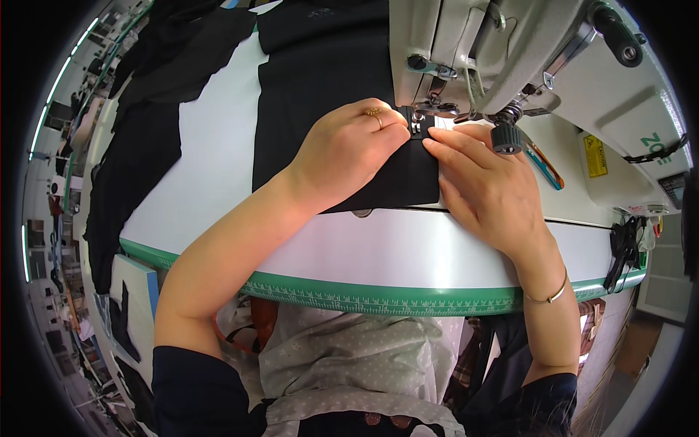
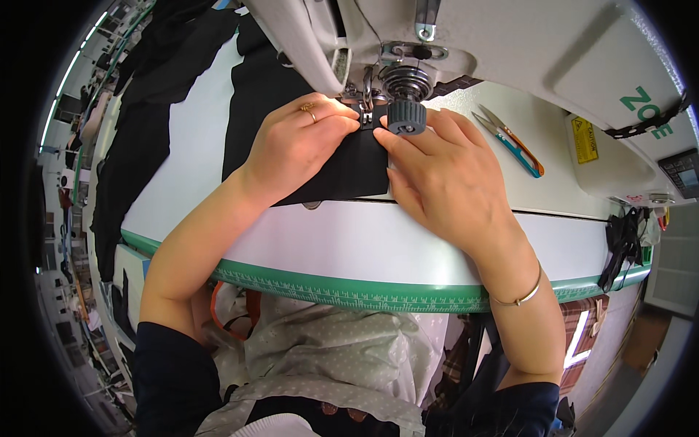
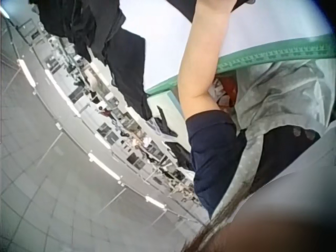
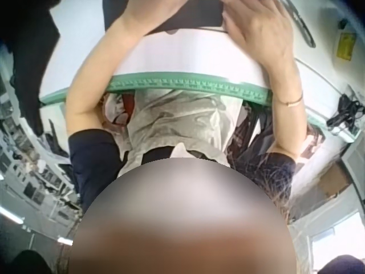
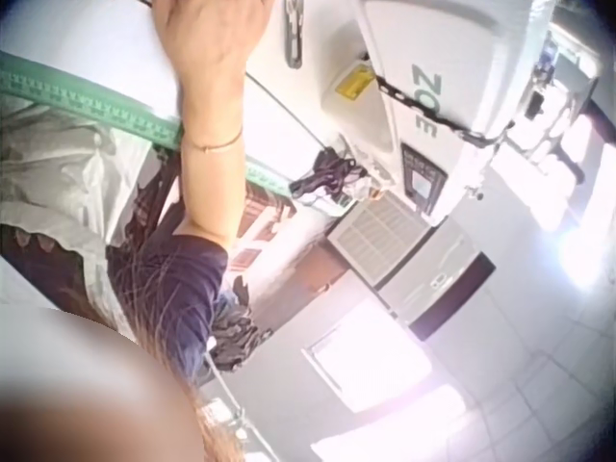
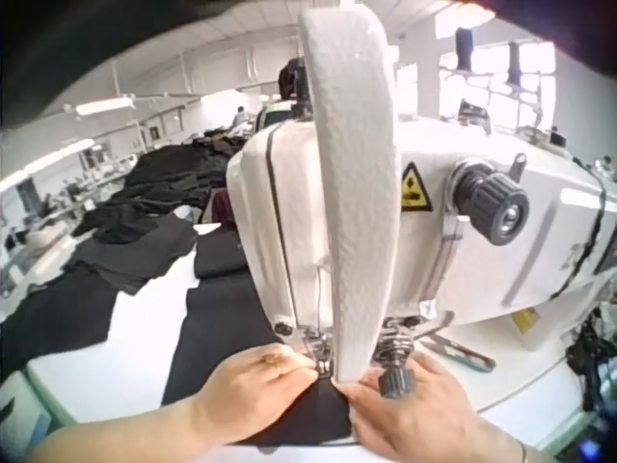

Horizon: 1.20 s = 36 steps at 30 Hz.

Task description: Sewing a zipper onto pieces of black textile material using an industrial sewing machine.

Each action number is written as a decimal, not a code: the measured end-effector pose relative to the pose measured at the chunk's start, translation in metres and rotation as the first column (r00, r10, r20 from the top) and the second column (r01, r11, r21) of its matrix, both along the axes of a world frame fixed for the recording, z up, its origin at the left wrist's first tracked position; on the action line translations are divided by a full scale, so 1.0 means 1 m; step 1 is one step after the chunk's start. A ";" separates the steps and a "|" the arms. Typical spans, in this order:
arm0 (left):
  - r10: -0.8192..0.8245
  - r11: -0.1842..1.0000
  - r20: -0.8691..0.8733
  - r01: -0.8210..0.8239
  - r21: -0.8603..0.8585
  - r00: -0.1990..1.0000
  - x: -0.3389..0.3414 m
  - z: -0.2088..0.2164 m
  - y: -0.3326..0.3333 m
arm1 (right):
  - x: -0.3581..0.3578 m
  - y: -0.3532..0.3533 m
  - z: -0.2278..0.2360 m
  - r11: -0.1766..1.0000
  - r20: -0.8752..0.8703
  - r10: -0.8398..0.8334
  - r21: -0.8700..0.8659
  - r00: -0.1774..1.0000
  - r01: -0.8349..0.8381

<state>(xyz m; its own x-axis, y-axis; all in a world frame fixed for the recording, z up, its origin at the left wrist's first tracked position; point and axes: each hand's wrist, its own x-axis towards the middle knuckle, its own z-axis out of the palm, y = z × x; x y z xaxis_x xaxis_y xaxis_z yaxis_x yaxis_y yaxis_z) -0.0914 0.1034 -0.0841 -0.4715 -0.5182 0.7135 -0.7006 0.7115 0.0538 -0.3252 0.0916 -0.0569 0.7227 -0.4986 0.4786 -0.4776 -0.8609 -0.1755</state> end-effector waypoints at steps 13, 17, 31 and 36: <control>-0.018 0.999 0.006 0.018 0.030 1.000 0.000 0.000 0.001 | 0.000 0.001 0.000 1.000 0.018 -0.002 0.006 1.000 0.002; -0.013 0.999 0.016 0.012 0.039 1.000 0.000 0.002 0.002 | -0.002 0.000 0.001 1.000 -0.021 0.010 0.014 1.000 -0.010; -0.020 0.999 0.043 0.019 0.034 0.999 0.000 0.002 0.002 | 0.001 0.002 0.001 1.000 0.021 -0.008 -0.012 1.000 0.008; -0.023 0.999 0.010 0.023 0.023 1.000 0.000 0.000 0.001 | -0.015 -0.006 0.004 0.976 0.087 -0.197 -0.074 0.977 0.203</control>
<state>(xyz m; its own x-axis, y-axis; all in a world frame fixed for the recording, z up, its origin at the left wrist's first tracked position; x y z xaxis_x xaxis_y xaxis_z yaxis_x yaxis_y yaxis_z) -0.0914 0.1039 -0.0840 -0.4909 -0.5235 0.6964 -0.6847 0.7261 0.0632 -0.3398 0.0852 -0.0534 0.5706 -0.5860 0.5753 -0.6292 -0.7622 -0.1523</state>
